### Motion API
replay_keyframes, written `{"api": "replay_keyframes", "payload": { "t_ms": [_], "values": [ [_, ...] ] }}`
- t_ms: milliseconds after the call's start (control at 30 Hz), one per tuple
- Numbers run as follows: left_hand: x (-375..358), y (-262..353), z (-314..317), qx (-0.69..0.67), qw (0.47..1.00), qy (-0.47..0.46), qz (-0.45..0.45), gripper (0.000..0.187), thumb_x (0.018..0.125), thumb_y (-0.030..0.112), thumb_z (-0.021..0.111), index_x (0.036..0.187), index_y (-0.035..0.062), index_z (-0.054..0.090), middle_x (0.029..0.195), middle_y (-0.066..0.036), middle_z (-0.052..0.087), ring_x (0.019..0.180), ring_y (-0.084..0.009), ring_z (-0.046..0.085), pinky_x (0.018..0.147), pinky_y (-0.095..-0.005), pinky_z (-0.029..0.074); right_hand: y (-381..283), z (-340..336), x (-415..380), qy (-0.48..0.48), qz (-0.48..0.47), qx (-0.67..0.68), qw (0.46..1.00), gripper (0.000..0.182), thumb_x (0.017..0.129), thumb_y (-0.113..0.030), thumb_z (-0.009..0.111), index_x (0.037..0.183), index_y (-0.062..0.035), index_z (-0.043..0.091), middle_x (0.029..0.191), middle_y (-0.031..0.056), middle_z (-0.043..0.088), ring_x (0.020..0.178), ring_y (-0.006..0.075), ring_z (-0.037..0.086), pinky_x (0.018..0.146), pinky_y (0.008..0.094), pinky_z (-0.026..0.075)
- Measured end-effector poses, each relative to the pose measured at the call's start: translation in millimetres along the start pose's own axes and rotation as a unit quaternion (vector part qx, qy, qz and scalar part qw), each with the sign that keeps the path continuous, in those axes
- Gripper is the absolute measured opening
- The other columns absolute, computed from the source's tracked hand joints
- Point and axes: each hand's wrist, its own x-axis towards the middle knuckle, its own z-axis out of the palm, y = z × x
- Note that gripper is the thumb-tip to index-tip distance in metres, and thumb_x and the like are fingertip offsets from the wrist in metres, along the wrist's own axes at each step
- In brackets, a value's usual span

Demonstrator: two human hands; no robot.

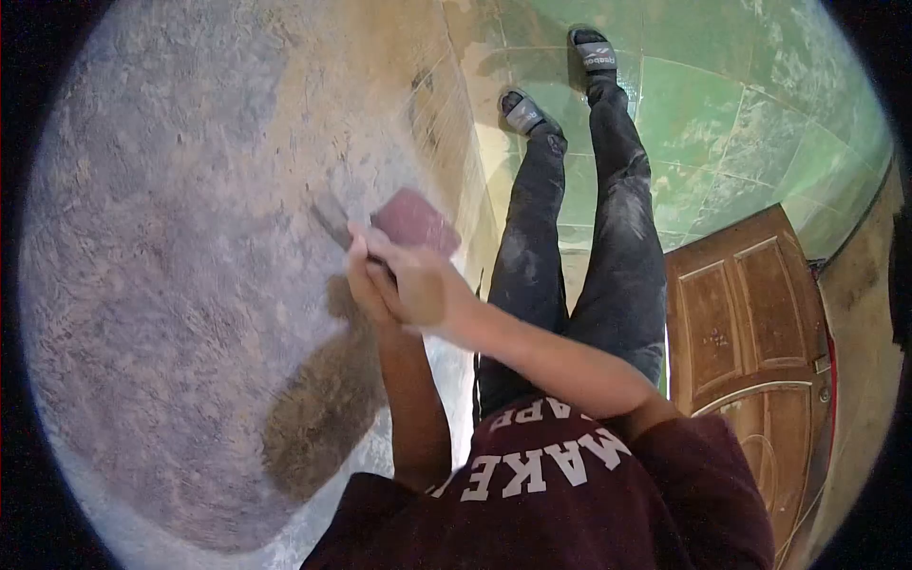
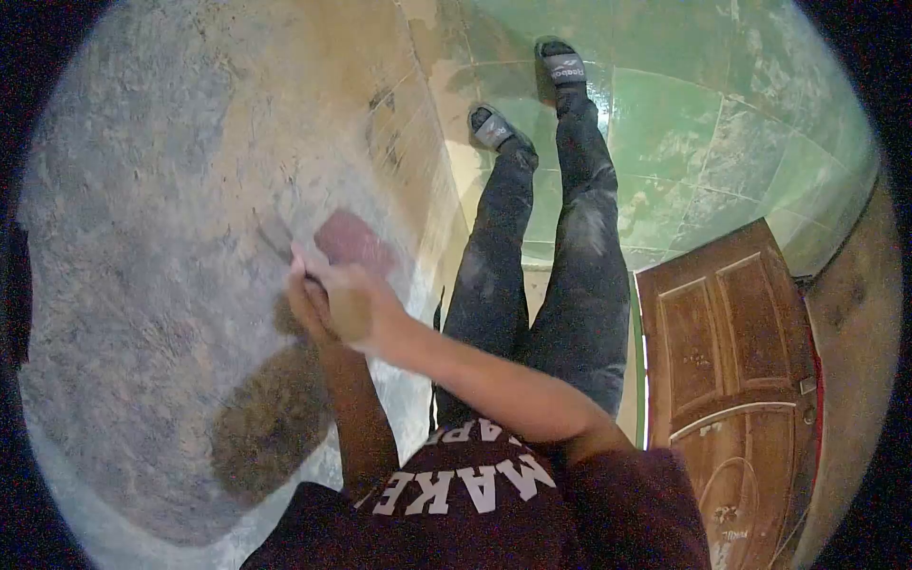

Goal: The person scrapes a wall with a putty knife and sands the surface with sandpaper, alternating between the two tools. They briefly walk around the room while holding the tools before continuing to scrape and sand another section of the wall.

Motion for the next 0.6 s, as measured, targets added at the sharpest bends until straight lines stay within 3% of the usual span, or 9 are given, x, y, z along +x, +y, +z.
{"api": "replay_keyframes", "payload": {
  "t_ms": [100,167,267,433,467,500,533,567,600],
  "values": [
    [13.3,2.9,-11.5,-0.184,0.968,-0.024,-0.169,0.025,0.098,0.034,0.054,0.102,0.01,0.055,0.093,0.0,0.05,0.087,-0.0106,0.05,0.08,-0.0261,0.041,6.7,-15.1,-11.4,0.014,-0.069,0.013,0.997,0.038,0.096,-0.018,0.057,0.133,-0.0092,0.058,0.084,0.0261,0.066,0.078,0.0461,0.066,0.063,0.0492,0.051],
    [-3.0,-14.4,-22.1,0.003,0.993,-0.11,0.052,0.03,0.097,0.037,0.056,0.108,0.0089,0.056,0.097,-0.001,0.051,0.088,-0.0125,0.051,0.079,-0.0265,0.043,-12.4,-12.3,-20.7,0.002,0.042,-0.049,0.998,0.041,0.094,-0.019,0.058,0.134,-0.0088,0.057,0.087,0.0268,0.066,0.081,0.0454,0.066,0.066,0.0486,0.052],
    [-4.4,-18.2,-12.8,0.049,0.996,-0.004,0.073,0.029,0.097,0.034,0.056,0.108,0.0071,0.055,0.099,-0.003,0.051,0.089,-0.0132,0.051,0.078,-0.0265,0.043,20.9,6.0,-1.1,0.026,-0.068,-0.052,0.996,0.046,0.092,-0.018,0.06,0.137,-0.0085,0.056,0.093,0.0283,0.067,0.085,0.0431,0.068,0.069,0.0477,0.053],
    [33.7,-41.2,-41.0,0.367,0.878,-0.001,0.307,0.03,0.103,0.02,0.052,0.124,-0.0012,0.055,0.107,-0.009,0.055,0.093,-0.0186,0.055,0.083,-0.03,0.045,-2.8,-23.4,13.2,-0.031,0.022,-0.016,0.999,0.047,0.094,-0.016,0.058,0.14,-0.006,0.053,0.094,0.0277,0.068,0.086,0.0423,0.07,0.074,0.0455,0.054],
    [30.1,-30.5,-42.0,0.371,0.877,-0.002,0.306,0.03,0.103,0.02,0.052,0.124,-0.0012,0.055,0.107,-0.009,0.055,0.093,-0.0186,0.055,0.083,-0.03,0.045,-3.4,-20.2,-0.4,-0.014,-0.011,-0.015,1.0,0.047,0.095,-0.016,0.058,0.14,-0.007,0.052,0.093,0.0276,0.068,0.086,0.0424,0.069,0.073,0.0464,0.054],
    [19.6,-9.7,-26.6,0.129,0.973,-0.105,0.157,0.029,0.103,0.021,0.053,0.123,-0.0007,0.056,0.106,-0.008,0.056,0.092,-0.0183,0.055,0.08,-0.0302,0.046,-2.5,-18.0,-7.1,0.005,-0.045,-0.018,0.999,0.047,0.095,-0.016,0.058,0.141,-0.008,0.051,0.092,0.0276,0.068,0.086,0.0425,0.069,0.072,0.0472,0.054],
    [14.2,0.6,-17.7,-0.128,0.972,-0.196,-0.008,0.029,0.103,0.021,0.054,0.122,-0.0001,0.056,0.104,-0.008,0.057,0.091,-0.018,0.056,0.077,-0.0303,0.046,-1.7,-12.3,-3.9,0.031,-0.082,-0.033,0.996,0.041,0.097,-0.015,0.054,0.138,-0.0087,0.055,0.087,0.0265,0.066,0.077,0.0433,0.068,0.067,0.0431,0.053],
    [17.5,-6.9,-19.0,-0.128,0.973,-0.194,-0.011,0.029,0.103,0.021,0.054,0.122,-0.0001,0.056,0.104,-0.008,0.057,0.091,-0.018,0.056,0.077,-0.0303,0.046,0.1,-13.9,-6.0,0.031,-0.078,-0.032,0.996,0.041,0.097,-0.015,0.054,0.138,-0.0087,0.055,0.087,0.0265,0.066,0.077,0.0433,0.068,0.067,0.0431,0.053],
    [23.0,-23.3,-20.1,0.133,0.958,-0.107,0.23,0.026,0.101,0.025,0.055,0.114,0.0032,0.057,0.099,-0.004,0.055,0.088,-0.0147,0.054,0.075,-0.0287,0.045,-11.7,-25.8,-2.8,0.001,-0.031,-0.016,0.999,0.039,0.098,-0.015,0.054,0.136,-0.0083,0.056,0.085,0.0259,0.066,0.076,0.0438,0.068,0.066,0.0432,0.053]
  ]
}}
